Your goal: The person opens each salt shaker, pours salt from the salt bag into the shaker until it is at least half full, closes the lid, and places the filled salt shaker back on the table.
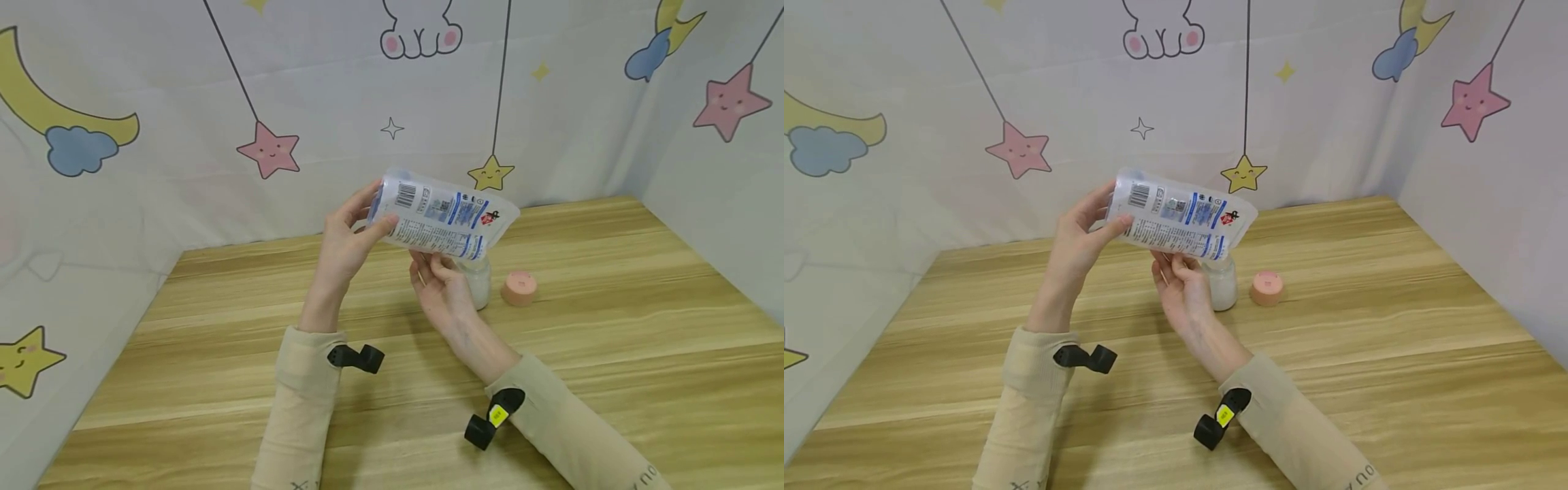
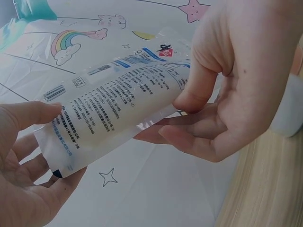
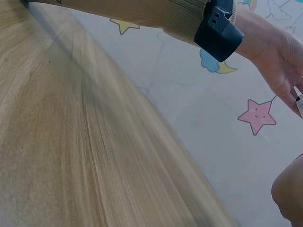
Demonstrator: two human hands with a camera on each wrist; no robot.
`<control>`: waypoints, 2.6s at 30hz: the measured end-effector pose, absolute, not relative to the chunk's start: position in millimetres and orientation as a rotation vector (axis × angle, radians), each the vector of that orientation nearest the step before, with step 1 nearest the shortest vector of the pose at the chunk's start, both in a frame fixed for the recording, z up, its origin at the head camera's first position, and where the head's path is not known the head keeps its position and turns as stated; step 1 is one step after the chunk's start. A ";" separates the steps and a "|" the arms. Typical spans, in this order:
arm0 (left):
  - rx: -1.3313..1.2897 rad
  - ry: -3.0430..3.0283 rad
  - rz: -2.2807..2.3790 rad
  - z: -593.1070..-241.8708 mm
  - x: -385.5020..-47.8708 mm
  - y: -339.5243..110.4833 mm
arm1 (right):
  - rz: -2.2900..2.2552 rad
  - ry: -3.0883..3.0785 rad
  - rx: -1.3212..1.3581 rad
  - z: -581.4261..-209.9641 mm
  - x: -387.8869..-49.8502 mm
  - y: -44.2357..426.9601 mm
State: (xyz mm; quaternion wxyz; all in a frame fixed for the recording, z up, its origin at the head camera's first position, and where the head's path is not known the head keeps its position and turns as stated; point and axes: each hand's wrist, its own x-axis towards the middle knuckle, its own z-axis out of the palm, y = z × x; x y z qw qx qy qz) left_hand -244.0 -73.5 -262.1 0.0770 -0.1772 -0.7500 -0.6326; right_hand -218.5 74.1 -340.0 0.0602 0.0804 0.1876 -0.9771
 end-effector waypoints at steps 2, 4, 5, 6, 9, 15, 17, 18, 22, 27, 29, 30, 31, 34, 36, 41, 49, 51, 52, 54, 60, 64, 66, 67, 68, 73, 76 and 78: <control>-0.528 -2.248 -1.897 -262.2 -244.3 -73.3 | -2.957 0.569 0.241 -340.2 -218.6 74.2; -0.528 -2.247 -1.901 -262.3 -244.6 -73.3 | -2.958 0.569 0.239 -340.0 -218.5 74.3; -0.527 -2.245 -1.904 -262.3 -244.8 -73.3 | -2.959 0.568 0.239 -339.9 -218.3 74.3; -0.526 -2.244 -1.906 -262.4 -244.8 -73.4 | -2.960 0.565 0.239 -339.6 -218.1 74.2; -0.527 -2.236 -1.912 -262.3 -244.5 -73.5 | -2.964 0.551 0.240 -338.7 -217.3 73.7; -0.540 -2.237 -1.917 -262.4 -243.8 -72.7 | -2.970 0.529 0.260 -338.2 -216.2 73.4; -0.542 -2.238 -1.919 -262.7 -244.2 -72.6 | -2.971 0.535 0.273 -337.7 -215.9 73.3; -0.541 -2.238 -1.920 -262.9 -244.5 -72.6 | -2.971 0.533 0.277 -337.6 -215.8 73.3; -0.532 -2.239 -1.919 -263.8 -245.8 -72.8 | -2.973 0.539 0.284 -336.5 -215.8 72.9; -0.529 -2.240 -1.918 -263.6 -246.0 -72.4 | -2.975 0.532 0.288 -336.7 -216.8 73.1; -0.529 -2.244 -1.921 -263.3 -245.5 -72.2 | -2.974 0.531 0.290 -337.0 -217.0 73.3; -0.528 -2.243 -1.923 -263.2 -245.3 -72.1 | -2.973 0.529 0.287 -337.1 -216.9 73.4; -0.528 -2.244 -1.926 -263.1 -245.2 -72.0 | -2.973 0.532 0.290 -337.2 -216.9 73.4; -0.525 -2.243 -1.932 -263.2 -245.3 -72.0 | -2.971 0.531 0.275 -337.2 -216.5 73.4; -0.522 -2.242 -1.934 -263.2 -245.5 -72.1 | -2.971 0.531 0.270 -337.3 -216.2 73.4; -0.522 -2.243 -1.933 -263.2 -245.7 -71.5 | -2.973 0.538 0.265 -338.0 -216.4 73.9; -0.539 -2.237 -1.923 -263.2 -245.2 -71.8 | -2.972 0.561 0.284 -337.8 -216.7 73.8; -0.539 -2.237 -1.923 -263.2 -245.3 -71.9 | -2.972 0.564 0.293 -337.7 -216.9 73.6; -0.537 -2.238 -1.923 -263.0 -245.2 -71.9 | -2.973 0.564 0.300 -337.7 -217.1 73.5; -0.535 -2.238 -1.923 -262.6 -245.0 -71.9 | -2.974 0.560 0.305 -337.4 -217.1 73.2; -0.530 -2.239 -1.928 -262.4 -244.9 -72.0 | -2.978 0.560 0.299 -336.2 -215.9 73.3; -0.532 -2.239 -1.932 -261.7 -244.3 -72.1 | -2.978 0.566 0.312 -335.8 -216.3 72.9; -0.535 -2.238 -1.931 -262.0 -244.5 -72.5 | -2.975 0.575 0.312 -336.0 -216.7 72.7; -0.537 -2.238 -1.928 -262.2 -244.7 -72.7 | -2.975 0.581 0.308 -336.3 -217.3 72.6; -0.540 -2.239 -1.924 -262.4 -245.0 -73.1 | -2.975 0.587 0.308 -336.5 -217.8 72.5; -0.542 -2.243 -1.907 -263.0 -246.2 -74.9 | -2.970 0.613 0.278 -337.4 -218.5 72.5; -0.540 -2.246 -1.907 -262.7 -246.3 -76.0 | -2.969 0.634 0.264 -337.7 -218.3 72.1; -0.532 -2.250 -1.905 -262.4 -246.1 -76.8 | -2.968 0.649 0.249 -338.2 -218.4 72.0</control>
